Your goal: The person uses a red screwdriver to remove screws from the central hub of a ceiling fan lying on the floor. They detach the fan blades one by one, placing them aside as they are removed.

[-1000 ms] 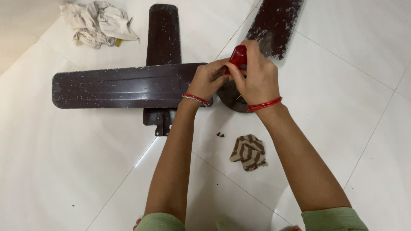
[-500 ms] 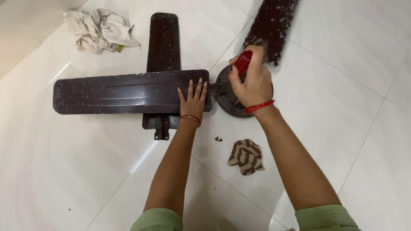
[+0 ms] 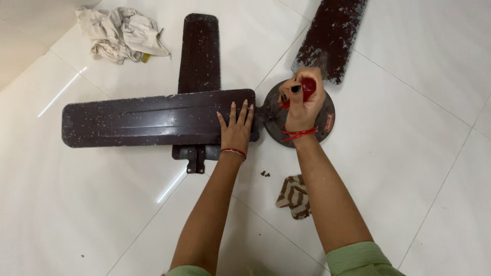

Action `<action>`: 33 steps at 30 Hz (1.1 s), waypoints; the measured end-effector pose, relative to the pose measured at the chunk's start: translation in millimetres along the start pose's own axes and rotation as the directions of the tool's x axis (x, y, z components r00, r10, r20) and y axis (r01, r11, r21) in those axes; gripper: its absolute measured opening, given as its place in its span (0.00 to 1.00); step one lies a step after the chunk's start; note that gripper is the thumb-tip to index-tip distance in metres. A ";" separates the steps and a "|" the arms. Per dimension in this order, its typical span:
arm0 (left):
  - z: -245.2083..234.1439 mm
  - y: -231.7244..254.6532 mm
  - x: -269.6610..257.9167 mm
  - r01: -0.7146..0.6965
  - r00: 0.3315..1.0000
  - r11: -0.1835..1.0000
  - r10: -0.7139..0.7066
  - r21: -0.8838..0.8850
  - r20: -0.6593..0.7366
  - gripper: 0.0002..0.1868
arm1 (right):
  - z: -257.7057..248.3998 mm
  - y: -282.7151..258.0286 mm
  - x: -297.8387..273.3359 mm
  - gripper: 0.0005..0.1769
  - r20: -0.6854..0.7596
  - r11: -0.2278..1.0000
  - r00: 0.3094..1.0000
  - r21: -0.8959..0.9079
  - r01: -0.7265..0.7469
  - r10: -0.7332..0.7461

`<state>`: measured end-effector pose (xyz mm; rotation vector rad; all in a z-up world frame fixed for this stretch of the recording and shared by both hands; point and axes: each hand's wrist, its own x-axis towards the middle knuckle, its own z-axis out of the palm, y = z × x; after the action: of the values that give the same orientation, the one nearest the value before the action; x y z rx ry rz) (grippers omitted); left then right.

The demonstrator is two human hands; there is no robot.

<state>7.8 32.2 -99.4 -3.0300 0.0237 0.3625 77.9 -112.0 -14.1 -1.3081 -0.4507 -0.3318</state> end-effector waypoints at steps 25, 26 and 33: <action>-85.6 17.7 6.1 -0.443 0.889 0.200 -0.029 -0.874 -0.457 0.27 | -10.7 -102.6 20.5 0.30 0.298 0.905 0.945 -0.426 0.007 0.133; -85.1 23.1 3.6 -0.437 0.864 0.264 -0.141 -0.860 -0.483 0.24 | -8.4 -105.1 14.8 0.25 0.267 0.864 0.959 -0.500 0.053 0.096; -99.7 19.1 -10.8 -0.383 0.812 0.482 -0.231 -0.788 -0.536 0.34 | 11.6 -124.7 0.4 0.20 0.374 0.616 0.920 -0.701 0.361 -0.113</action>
<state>20.2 4.2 -2.0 -4.0232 0.0310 -0.9314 16.9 -129.8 93.9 -2.1641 -0.8011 -0.5990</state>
